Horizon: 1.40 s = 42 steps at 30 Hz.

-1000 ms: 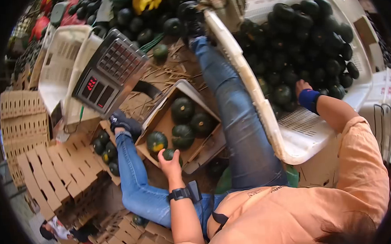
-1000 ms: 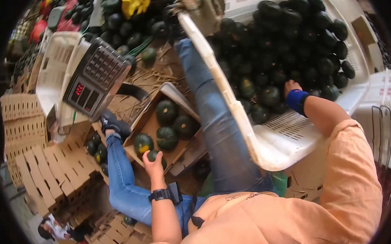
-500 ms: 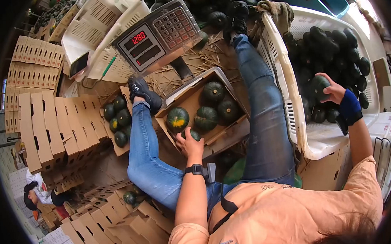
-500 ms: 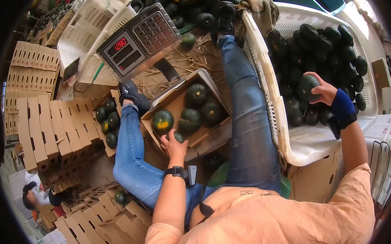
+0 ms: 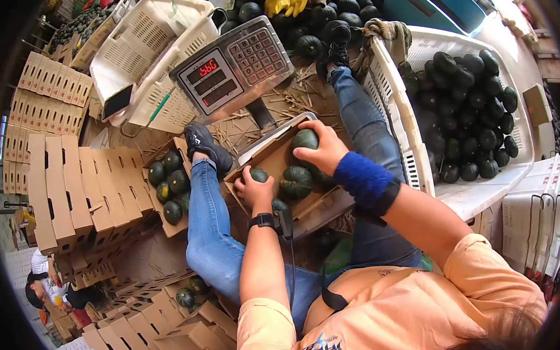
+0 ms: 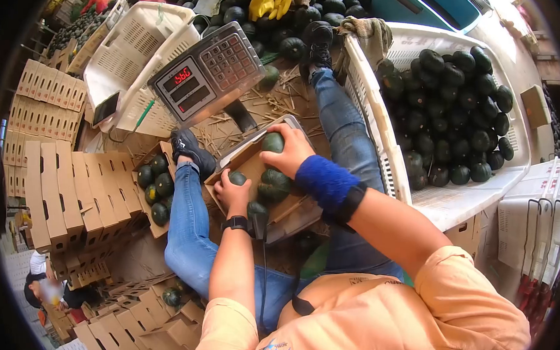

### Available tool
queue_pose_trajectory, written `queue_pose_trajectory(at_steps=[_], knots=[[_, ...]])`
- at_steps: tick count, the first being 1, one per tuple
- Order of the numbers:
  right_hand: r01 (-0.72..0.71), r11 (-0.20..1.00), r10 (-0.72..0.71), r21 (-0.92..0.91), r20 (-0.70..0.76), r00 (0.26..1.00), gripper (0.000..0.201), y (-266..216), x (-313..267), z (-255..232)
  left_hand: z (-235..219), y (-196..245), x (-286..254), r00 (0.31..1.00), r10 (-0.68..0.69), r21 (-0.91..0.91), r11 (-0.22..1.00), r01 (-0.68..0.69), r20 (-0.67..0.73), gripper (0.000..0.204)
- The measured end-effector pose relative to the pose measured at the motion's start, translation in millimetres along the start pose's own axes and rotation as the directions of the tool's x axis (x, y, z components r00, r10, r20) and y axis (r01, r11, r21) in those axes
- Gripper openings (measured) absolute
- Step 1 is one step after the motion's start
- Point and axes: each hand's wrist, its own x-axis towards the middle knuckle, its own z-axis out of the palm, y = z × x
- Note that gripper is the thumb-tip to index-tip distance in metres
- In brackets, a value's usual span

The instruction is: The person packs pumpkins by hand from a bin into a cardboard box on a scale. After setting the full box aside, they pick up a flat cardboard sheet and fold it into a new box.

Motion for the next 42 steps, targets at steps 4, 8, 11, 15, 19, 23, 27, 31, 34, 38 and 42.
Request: queue_pose_trajectory(at_steps=[4, 8, 11, 15, 19, 23, 27, 31, 34, 38, 42], knots=[[0.049, 0.811, -0.084, -0.584, -0.032, 0.996, 0.073, 73.1, -7.4, 41.7, -50.7, 11.9, -11.1, 0.948, -0.11, -0.784, 0.538, 0.311, 0.3, 0.057], [0.073, 0.996, -0.081, -0.053, -0.158, 0.984, 0.07, 21.6, -29.0, 27.7, -119.3, 39.7, -61.3, 0.949, 0.118, -0.953, 0.127, 0.277, 0.291, 0.065], [0.287, 0.853, -0.42, 0.436, 0.247, 0.873, 0.073, -29.4, -101.0, -17.2, -159.2, 54.6, -131.5, 0.713, 0.626, -0.844, -0.158, 0.512, 0.315, 0.076], [-0.047, 0.606, -0.056, 0.794, 0.102, 0.993, 0.081, -33.2, -154.8, -115.2, -184.8, 47.3, -159.4, 0.562, 0.771, -0.846, -0.058, 0.531, 0.3, 0.064], [0.305, 0.833, -0.099, 0.462, -0.418, 0.903, 0.072, -3.3, -164.6, -208.9, -134.9, 48.6, -104.2, 0.847, 0.416, -0.909, 0.38, 0.169, 0.331, 0.04], [0.11, 0.965, -0.224, -0.238, -0.527, 0.82, 0.057, 59.1, -166.3, -258.2, -27.0, 94.4, -71.1, 0.846, 0.533, -0.532, 0.712, -0.459, -0.018, 0.057], [-0.163, 0.74, -0.207, -0.652, -0.452, 0.868, 0.044, 89.5, -172.7, -276.4, 19.1, 106.4, -76.4, 0.829, 0.53, -0.126, 0.848, -0.515, 0.179, 0.073], [0.249, 0.966, -0.195, 0.07, -0.439, 0.877, 0.035, -36.0, -172.5, -183.9, 25.5, 95.0, -63.7, 0.927, 0.375, -0.407, 0.844, -0.351, -0.021, 0.067], [0.316, 0.93, -0.313, 0.191, -0.042, 0.949, 0.032, -56.0, -155.6, -115.0, -9.9, 66.8, -46.5, 0.944, 0.087, -0.357, 0.911, -0.204, -0.318, 0.066], [0.204, 0.965, -0.214, 0.166, 0.046, 0.976, 0.032, -11.5, -83.8, -23.0, 4.7, -19.0, -19.8, 0.992, 0.045, -0.069, 0.996, -0.054, -0.12, 0.075], [0.073, 0.997, -0.076, -0.023, -0.309, 0.948, 0.056, 73.5, -11.3, 24.6, 4.7, -10.5, -28.6, 0.976, 0.097, -0.094, 0.989, -0.118, -0.197, 0.074]])
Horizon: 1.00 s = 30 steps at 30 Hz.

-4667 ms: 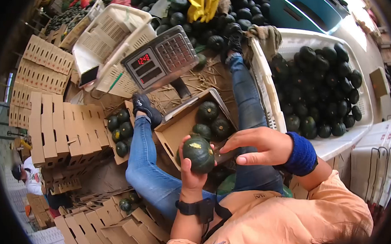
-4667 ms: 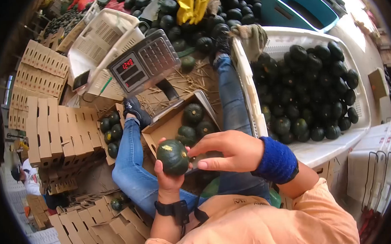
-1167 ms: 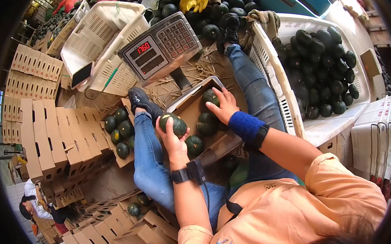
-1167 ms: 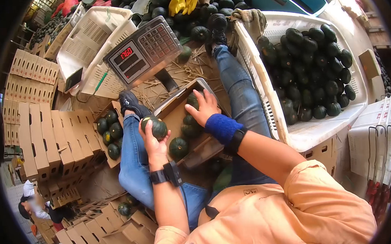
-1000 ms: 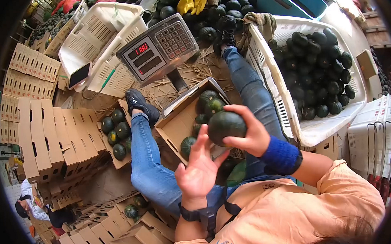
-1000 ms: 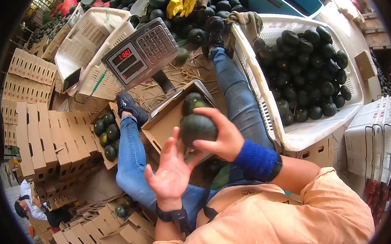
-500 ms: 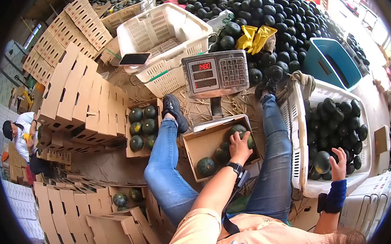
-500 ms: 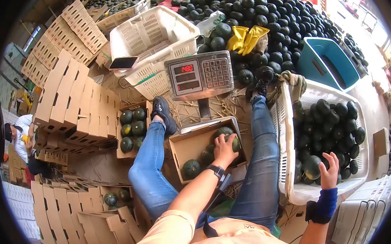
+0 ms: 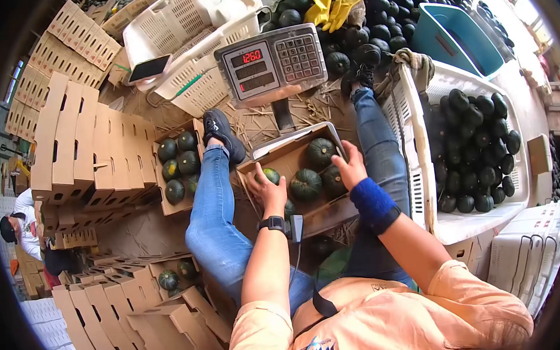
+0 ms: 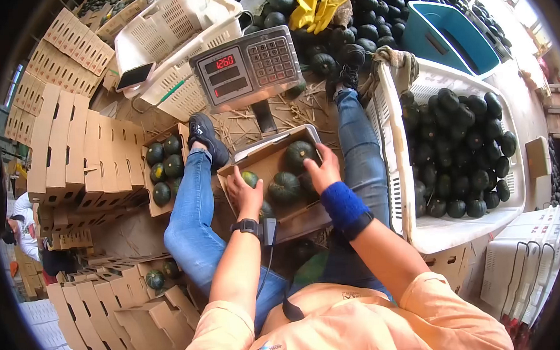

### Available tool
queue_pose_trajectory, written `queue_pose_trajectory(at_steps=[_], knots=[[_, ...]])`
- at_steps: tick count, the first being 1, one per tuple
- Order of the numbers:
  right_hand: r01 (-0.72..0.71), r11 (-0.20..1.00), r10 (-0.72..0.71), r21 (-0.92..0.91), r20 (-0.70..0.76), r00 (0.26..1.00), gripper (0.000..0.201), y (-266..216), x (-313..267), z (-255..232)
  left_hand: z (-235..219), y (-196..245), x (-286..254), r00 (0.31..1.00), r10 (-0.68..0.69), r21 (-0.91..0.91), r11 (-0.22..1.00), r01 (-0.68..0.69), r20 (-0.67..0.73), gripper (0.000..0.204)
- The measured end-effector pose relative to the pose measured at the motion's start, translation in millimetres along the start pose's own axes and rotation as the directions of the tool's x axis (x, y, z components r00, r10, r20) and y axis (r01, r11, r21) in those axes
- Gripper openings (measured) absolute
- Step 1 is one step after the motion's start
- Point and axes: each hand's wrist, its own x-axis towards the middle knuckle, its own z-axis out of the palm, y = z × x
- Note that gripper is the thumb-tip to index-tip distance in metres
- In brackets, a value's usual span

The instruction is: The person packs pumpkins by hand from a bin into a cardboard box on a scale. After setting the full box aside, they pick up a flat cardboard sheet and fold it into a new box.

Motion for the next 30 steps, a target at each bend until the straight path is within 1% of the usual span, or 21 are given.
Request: queue_pose_trajectory(at_steps=[2, 4, 5, 6, 8, 9, 10, 11, 13, 14, 15, 16, 17, 18, 19, 21, 22, 23, 25, 27, 30], knots=[[-0.206, 0.978, 0.205, -0.012, -0.087, 0.975, 0.059, 51.3, 34.3, 14.3, -17.8, 2.0, 0.6, 0.973, -0.158, -0.052, 0.987, 0.151, -0.17, 0.074], [-0.328, 0.943, 0.33, -0.057, 0.012, 0.944, 0.058, 63.2, 41.7, 21.5, -33.2, -2.6, -4.9, 0.876, -0.425, -0.148, 0.904, 0.4, -0.229, 0.068], [-0.359, 0.924, 0.373, -0.135, 0.101, 0.922, 0.057, 67.3, 42.3, 24.7, -29.6, -15.6, -3.8, 0.764, -0.634, -0.378, 0.682, 0.626, 0.123, 0.063], [-0.378, 0.9, 0.418, -0.217, 0.183, 0.89, 0.056, 56.5, 38.8, 24.6, -21.9, -33.5, -3.8, 0.571, -0.656, -0.474, 0.348, 0.809, 0.493, 0.06], [-0.365, 0.919, 0.384, -0.151, 0.122, 0.915, 0.051, 44.5, 32.9, 22.3, -28.8, -25.3, -8.4, 0.59, -0.684, -0.349, 0.476, 0.807, 0.43, 0.059], [-0.332, 0.932, 0.354, -0.149, 0.166, 0.92, 0.048, 82.1, 48.7, 25.7, -41.1, -21.6, -12.4, 0.655, -0.601, -0.337, 0.564, 0.753, 0.458, 0.056], [-0.31, 0.942, 0.327, -0.125, 0.16, 0.931, 0.046, 75.0, 44.9, 20.6, -26.1, -36.1, -18.4, 0.74, -0.59, -0.321, 0.667, 0.672, 0.323, 0.05], [-0.197, 0.97, 0.216, -0.143, 0.13, 0.968, 0.046, 79.8, 43.1, 18.5, -51.7, -26.2, -23.8, 0.797, -0.492, -0.325, 0.734, 0.597, 0.351, 0.048], [-0.082, 0.993, 0.092, -0.086, 0.121, 0.988, 0.039, 91.7, 61.3, 10.8, -115.7, -8.3, -38.6, 0.781, -0.435, -0.481, 0.619, 0.621, 0.448, 0.046], [-0.151, 0.988, 0.139, 0.026, 0.268, 0.953, 0.048, 68.1, 65.5, 0.6, -126.3, -29.4, -42.2, 0.773, -0.279, -0.586, 0.522, 0.62, 0.57, 0.036], [-0.056, 0.998, 0.048, 0.017, 0.309, 0.95, 0.044, 27.3, 62.7, -7.2, -128.5, -43.0, -49.9, 0.912, -0.135, -0.795, 0.452, 0.406, 0.388, 0.018], [0.016, 0.998, -0.039, 0.065, 0.371, 0.928, 0.043, -30.2, 54.9, -16.9, -183.9, -23.8, -51.3, 0.905, -0.074, -0.812, 0.416, 0.41, 0.419, 0.011], [0.129, 0.98, -0.18, 0.151, 0.407, 0.895, 0.045, -56.9, 60.6, -18.6, -213.4, -19.7, -49.8, 0.946, 0.01, -0.821, 0.5, 0.276, 0.324, 0.01], [0.134, 0.984, -0.174, 0.117, 0.456, 0.873, 0.049, -88.3, 66.5, -23.0, -232.8, -21.3, -50.0, 0.966, 0.049, -0.878, 0.43, 0.209, 0.254, 0.02], [0.158, 0.985, -0.175, 0.077, 0.485, 0.857, 0.049, -136.5, 62.0, -28.5, -255.8, -12.0, -54.4, 0.982, 0.015, -0.898, 0.408, 0.164, 0.186, 0.05], [0.104, 0.969, -0.23, 0.222, 0.677, 0.699, 0.046, -207.1, 61.4, -28.1, -275.0, -12.5, -59.9, 0.996, 0.054, -0.883, 0.462, -0.082, -0.064, 0.079], [0.162, 0.961, -0.274, 0.224, 0.7, 0.66, 0.045, -236.4, 60.5, -23.9, -272.0, -18.2, -59.3, 0.991, -0.056, -0.929, 0.358, -0.097, -0.125, 0.087], [0.221, 0.949, -0.315, 0.226, 0.721, 0.617, 0.045, -260.8, 60.3, -17.2, -287.6, -4.5, -62.1, 0.99, -0.132, -0.985, 0.167, -0.033, -0.055, 0.084], [0.122, 0.93, -0.352, 0.346, 0.746, 0.565, 0.043, -294.1, 59.1, 3.1, -285.2, -31.4, -62.0, 0.981, -0.182, -0.984, -0.171, 0.041, 0.072, 0.08], [0.51, 0.797, -0.58, 0.325, 0.647, 0.495, 0.04, -325.7, 50.6, 7.6, -285.8, -36.9, -57.0, 0.96, -0.273, -0.965, -0.262, -0.015, 0.059, 0.075], [0.494, 0.782, -0.618, 0.379, 0.572, 0.539, 0.04, -351.2, 22.6, -14.5, -259.9, -67.2, -31.3, 0.938, -0.344, -0.969, -0.217, -0.121, -0.04, 0.073]])
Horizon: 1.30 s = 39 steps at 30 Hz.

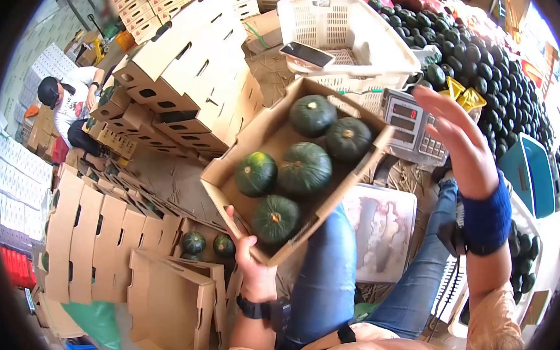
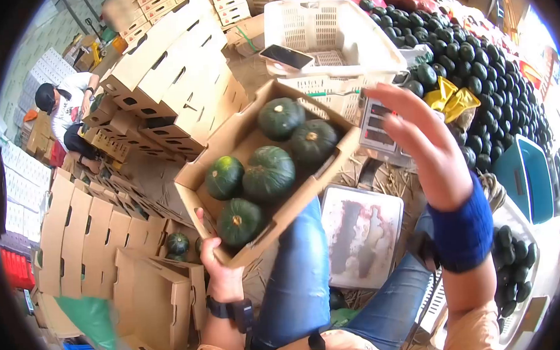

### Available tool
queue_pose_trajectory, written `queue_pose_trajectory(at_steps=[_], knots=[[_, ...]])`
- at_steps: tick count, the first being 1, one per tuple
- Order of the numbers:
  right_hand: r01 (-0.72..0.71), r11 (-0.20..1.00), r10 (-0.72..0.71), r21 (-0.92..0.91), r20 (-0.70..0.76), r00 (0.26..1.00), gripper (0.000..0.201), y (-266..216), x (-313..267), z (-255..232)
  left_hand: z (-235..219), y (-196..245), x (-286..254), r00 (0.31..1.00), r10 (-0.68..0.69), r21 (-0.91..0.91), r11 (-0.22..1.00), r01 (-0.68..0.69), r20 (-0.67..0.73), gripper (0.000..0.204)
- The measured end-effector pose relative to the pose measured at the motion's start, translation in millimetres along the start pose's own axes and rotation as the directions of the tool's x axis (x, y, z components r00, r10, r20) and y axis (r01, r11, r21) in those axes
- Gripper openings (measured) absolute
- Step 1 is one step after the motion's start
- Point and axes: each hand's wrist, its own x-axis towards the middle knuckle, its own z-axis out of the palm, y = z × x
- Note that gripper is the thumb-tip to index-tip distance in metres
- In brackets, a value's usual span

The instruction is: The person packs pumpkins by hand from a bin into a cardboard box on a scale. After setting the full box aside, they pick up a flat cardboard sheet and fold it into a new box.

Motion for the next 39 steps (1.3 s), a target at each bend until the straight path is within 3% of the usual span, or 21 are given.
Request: queue_pose_trajectory(at_steps=[5, 7, 8, 10, 11, 13, 15, 19, 20, 21, 22, 23, 24, 25, 27, 29, 31, 32, 35, 37, 39], knots=[[-0.053, 0.98, 0.016, -0.193, -0.192, 0.981, 0.043, 13.0, -55.2, -17.3, -22.1, -55.3, 72.5, 0.977, 0.087, -0.054, 0.994, -0.099, -0.196, 0.082], [-0.178, 0.957, 0.108, -0.229, -0.288, 0.951, 0.041, 27.4, -78.1, -33.2, -30.2, -91.6, 108.7, 0.938, 0.152, -0.102, 0.976, -0.192, -0.31, 0.089], [-0.235, 0.944, 0.15, -0.231, -0.333, 0.931, 0.038, 32.3, -88.9, -38.8, -25.5, -99.6, 124.0, 0.904, 0.006, -0.065, 0.997, -0.037, -0.427, 0.088], [-0.274, 0.923, 0.171, -0.269, -0.348, 0.922, 0.031, 50.3, -119.4, -53.5, -48.8, -143.7, 158.8, 0.787, 0.159, 0.297, 0.954, 0.033, -0.596, 0.085], [-0.291, 0.912, 0.187, -0.288, -0.339, 0.922, 0.029, 54.8, -131.9, -58.0, -71.1, -176.1, 177.1, 0.715, 0.438, 0.611, 0.791, -0.02, -0.545, 0.084], [-0.386, 0.884, 0.262, -0.265, -0.403, 0.877, 0.028, 58.5, -157.9, -58.5, -49.0, -160.2, 174.1, 0.716, 0.405, 0.763, 0.584, 0.276, -0.569, 0.081], [-0.416, 0.869, 0.287, -0.268, -0.412, 0.865, 0.024, 65.1, -181.5, -62.6, -37.7, -135.2, 153.1, 0.728, 0.322, 0.696, 0.659, 0.287, -0.605, 0.079], [-0.544, 0.795, 0.391, -0.267, -0.461, 0.797, 0.041, 135.7, -265.3, -104.8, -26.1, -67.4, 61.0, 0.966, 0.183, 0.524, 0.85, -0.061, -0.183, 0.063], [-0.546, 0.616, 0.367, -0.568, -0.406, 0.837, 0.054, 156.5, -289.6, -114.9, -18.2, -38.5, 27.3, 0.997, 0.081, 0.609, 0.79, -0.072, 0.012, 0.056], [-0.591, 0.523, 0.421, -0.613, -0.417, 0.805, 0.064, 170.9, -309.5, -115.4, -9.7, -10.7, -8.1, 0.987, -0.007, 0.642, 0.761, -0.099, 0.161, 0.05], [-0.551, 0.602, 0.364, -0.578, -0.416, 0.833, 0.068, 174.3, -318.6, -106.7, -5.5, 20.4, -39.8, 0.927, 0.002, 0.847, 0.407, -0.342, 0.374, 0.047], [-0.509, 0.672, 0.304, -0.537, -0.427, 0.852, 0.072, 175.7, -326.4, -99.6, -7.9, 38.8, -60.9, 0.816, 0.064, 0.807, 0.124, -0.578, 0.575, 0.052], [-0.553, 0.65, 0.335, -0.521, -0.457, 0.824, 0.076, 175.4, -332.6, -95.0, -1.2, 63.8, -86.1, 0.826, 0.097, 0.831, -0.043, -0.554, 0.555, 0.056], [-0.477, 0.495, 0.266, -0.726, -0.396, 0.879, 0.078, 190.3, -352.0, -95.5, 4.5, 87.3, -108.9, 0.827, 0.131, 0.831, -0.202, -0.518, 0.547, 0.06], [-0.51, 0.527, 0.377, -0.68, -0.351, 0.857, 0.079, 169.3, -355.7, -80.2, -3.3, 118.1, -141.6, 0.844, 0.289, 0.837, -0.464, -0.289, 0.451, 0.067], [-0.545, 0.529, 0.396, -0.65, -0.379, 0.836, 0.079, 170.1, -365.1, -81.1, -22.1, 141.0, -157.7, 0.945, 0.295, 0.782, -0.619, 0.077, 0.14, 0.079], [-0.564, 0.556, 0.417, -0.61, -0.382, 0.825, 0.078, 172.2, -371.4, -83.2, -86.3, 155.3, -170.4, 0.97, 0.152, 0.695, -0.677, 0.241, -0.189, 0.052], [-0.559, 0.578, 0.414, -0.595, -0.376, 0.829, 0.077, 179.4, -377.2, -88.4, -87.6, 165.4, -171.1, 0.941, 0.134, 0.695, -0.643, 0.322, -0.312, 0.031], [-0.543, 0.607, 0.44, -0.58, -0.325, 0.837, 0.065, 175.2, -384.7, -108.4, -65.8, 190.2, -190.0, 0.97, 0.24, 0.821, -0.563, 0.101, 0.046, 0.025], [-0.56, 0.751, 0.44, -0.351, -0.367, 0.82, 0.056, 150.2, -380.8, -109.7, -8.0, 215.6, -202.6, 0.971, 0.236, 0.969, -0.246, 0.011, 0.049, 0.025], [-0.507, 0.822, 0.405, -0.259, -0.36, 0.84, 0.051, 134.1, -377.6, -121.3, 5.0, 225.0, -210.9, 0.947, 0.302, 0.916, 0.342, -0.211, 0.105, 0.031]])
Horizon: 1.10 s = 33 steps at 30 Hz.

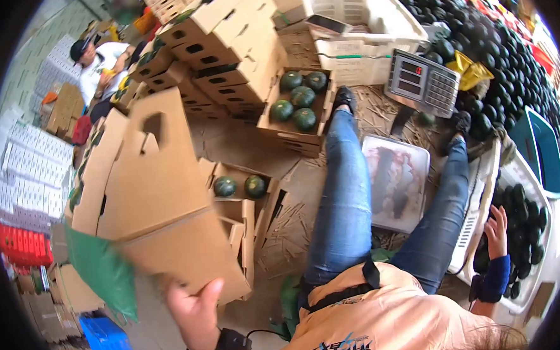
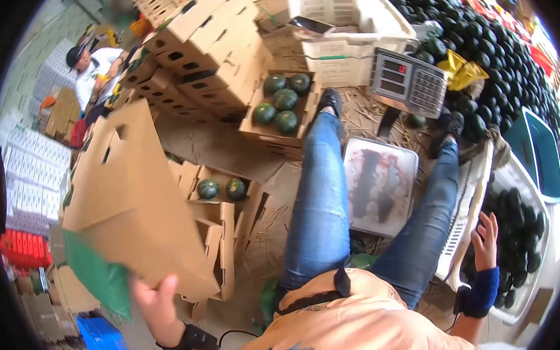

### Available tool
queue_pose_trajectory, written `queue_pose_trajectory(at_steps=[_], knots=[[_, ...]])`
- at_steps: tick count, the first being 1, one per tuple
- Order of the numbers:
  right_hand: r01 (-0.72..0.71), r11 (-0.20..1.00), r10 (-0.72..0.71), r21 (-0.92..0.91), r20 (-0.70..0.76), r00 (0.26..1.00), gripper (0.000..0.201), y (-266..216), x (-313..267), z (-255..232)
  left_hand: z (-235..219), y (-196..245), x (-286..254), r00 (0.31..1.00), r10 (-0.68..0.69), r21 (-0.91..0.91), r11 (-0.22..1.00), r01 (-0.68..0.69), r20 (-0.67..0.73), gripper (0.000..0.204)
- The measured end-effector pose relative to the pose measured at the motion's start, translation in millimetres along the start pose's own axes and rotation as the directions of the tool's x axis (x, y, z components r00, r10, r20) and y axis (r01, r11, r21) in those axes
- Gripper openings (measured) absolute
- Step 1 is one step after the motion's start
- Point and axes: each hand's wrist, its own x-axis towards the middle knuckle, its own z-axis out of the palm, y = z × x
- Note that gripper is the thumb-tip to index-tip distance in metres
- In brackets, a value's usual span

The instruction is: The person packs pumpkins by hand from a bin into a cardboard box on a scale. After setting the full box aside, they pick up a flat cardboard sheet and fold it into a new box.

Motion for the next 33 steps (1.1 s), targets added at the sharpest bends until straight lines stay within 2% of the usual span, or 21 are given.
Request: queue_pose_trajectory(at_steps=[1, 2, 3, 5, 6, 8, 11, 13, 15, 18, 20, 22, 24, 26, 28, 29, 30, 31, 32, 33], knots=[[0.035, 0.995, -0.039, -0.095, -0.043, 0.998, 0.048, -14.9, 0.8, -6.1, 3.8, -3.7, 6.7, 0.995, 0.097, -0.276, 0.956, -0.101, -0.027, 0.038], [-0.075, 0.997, 0.073, -0.027, -0.075, 0.994, 0.047, -33.4, -0.7, -11.1, 11.7, -6.3, 16.3, 0.981, 0.178, -0.527, 0.828, -0.191, -0.076, 0.044], [0.052, 0.991, -0.066, -0.127, -0.11, 0.992, 0.047, -22.1, 2.1, -19.4, 47.2, 6.2, 19.8, 0.927, -0.076, -0.645, 0.74, -0.194, -0.366, 0.052], [0.03, 0.996, -0.042, -0.078, -0.152, 0.988, 0.048, -34.3, -3.0, -29.7, 74.3, 3.0, 15.5, 0.961, -0.115, -0.753, 0.647, -0.119, -0.251, 0.054], [-0.031, 0.999, 0.038, 0.042, -0.166, 0.985, 0.048, -44.7, -8.8, -32.4, 90.7, 0.2, 9.5, 0.981, -0.119, -0.775, 0.63, -0.046, -0.155, 0.055], [-0.06, 0.994, 0.074, 0.092, -0.159, 0.985, 0.049, -46.0, -20.1, -45.0, 126.6, -7.0, -9.6, 0.987, -0.142, -0.776, 0.613, 0.147, 0.075, 0.057], [-0.16, 0.982, 0.171, 0.096, -0.122, 0.978, 0.048, -53.2, -38.8, -76.1, 173.4, -15.6, -27.8, 0.904, -0.157, -0.634, 0.665, 0.395, 0.398, 0.059], [-0.231, 0.972, 0.233, 0.033, -0.138, 0.963, 0.046, -49.5, -49.2, -102.3, 198.6, -16.8, -21.2, 0.841, -0.163, -0.5, 0.74, 0.45, 0.515, 0.061], [-0.29, 0.957, 0.282, -0.026, -0.155, 0.947, 0.043, -39.5, -53.1, -128.0, 219.4, -17.7, -9.7, 0.799, -0.17, -0.363, 0.822, 0.438, 0.577, 0.063], [-0.365, 0.921, 0.349, -0.136, -0.13, 0.928, 0.039, -14.0, -49.8, -163.3, 250.7, -16.1, 16.2, 0.763, -0.171, -0.141, 0.935, 0.324, 0.624, 0.066], [-0.383, 0.915, 0.372, -0.128, -0.101, 0.923, 0.039, 38.5, -40.9, -183.2, 269.4, -12.0, 36.8, 0.758, -0.147, -0.015, 0.979, 0.202, 0.635, 0.068], [-0.582, 0.774, 0.58, -0.25, -0.092, 0.81, 0.043, 77.3, -25.6, -188.7, 285.4, -4.8, 57.9, 0.76, -0.106, 0.073, 0.994, 0.077, 0.641, 0.07], [-0.495, 0.612, 0.665, -0.617, 0.062, 0.744, 0.053, 118.8, -12.3, -176.0, 303.0, 3.3, 76.1, 0.747, -0.061, 0.122, 0.992, -0.027, 0.662, 0.072], [-0.476, 0.635, 0.719, -0.608, 0.241, 0.652, 0.061, 161.6, 3.9, -148.4, 327.3, 6.5, 85.3, 0.696, -0.014, 0.119, 0.988, -0.102, 0.718, 0.074], [-0.765, 0.44, 0.893, -0.47, 0.32, 0.317, 0.063, 179.1, 26.0, -116.8, 365.3, -7.6, 76.4, 0.551, 0.044, 0.012, 0.995, -0.097, 0.833, 0.076], [-0.828, 0.322, 0.942, -0.46, 0.245, 0.231, 0.065, 186.2, 35.5, -99.4, 388.1, -24.5, 63.6, 0.454, 0.165, -0.158, 0.986, -0.055, 0.876, 0.041], [-0.876, 0.201, 0.975, -0.439, 0.173, 0.137, 0.066, 195.6, 39.6, -81.0, 410.3, -15.8, 47.9, 0.331, 0.087, 0.027, 0.945, -0.325, 0.94, 0.031], [-0.901, 0.209, 0.976, -0.379, 0.031, 0.213, 0.07, 222.9, 37.6, -52.6, 428.2, -20.2, 33.0, 0.176, 0.146, -0.018, 0.818, -0.575, 0.974, 0.023], [-0.921, 0.225, 0.955, -0.319, -0.117, 0.274, 0.074, 261.8, 32.4, -16.3, 445.4, -31.0, 4.7, 0.235, 0.268, -0.027, 0.711, -0.703, 0.934, 0.026], [-0.931, 0.251, 0.908, -0.264, -0.268, 0.321, 0.079, 281.9, 28.5, 4.6, 457.9, -45.7, -14.1, 0.245, 0.26, 0.019, 0.649, -0.76, 0.934, 0.021]])
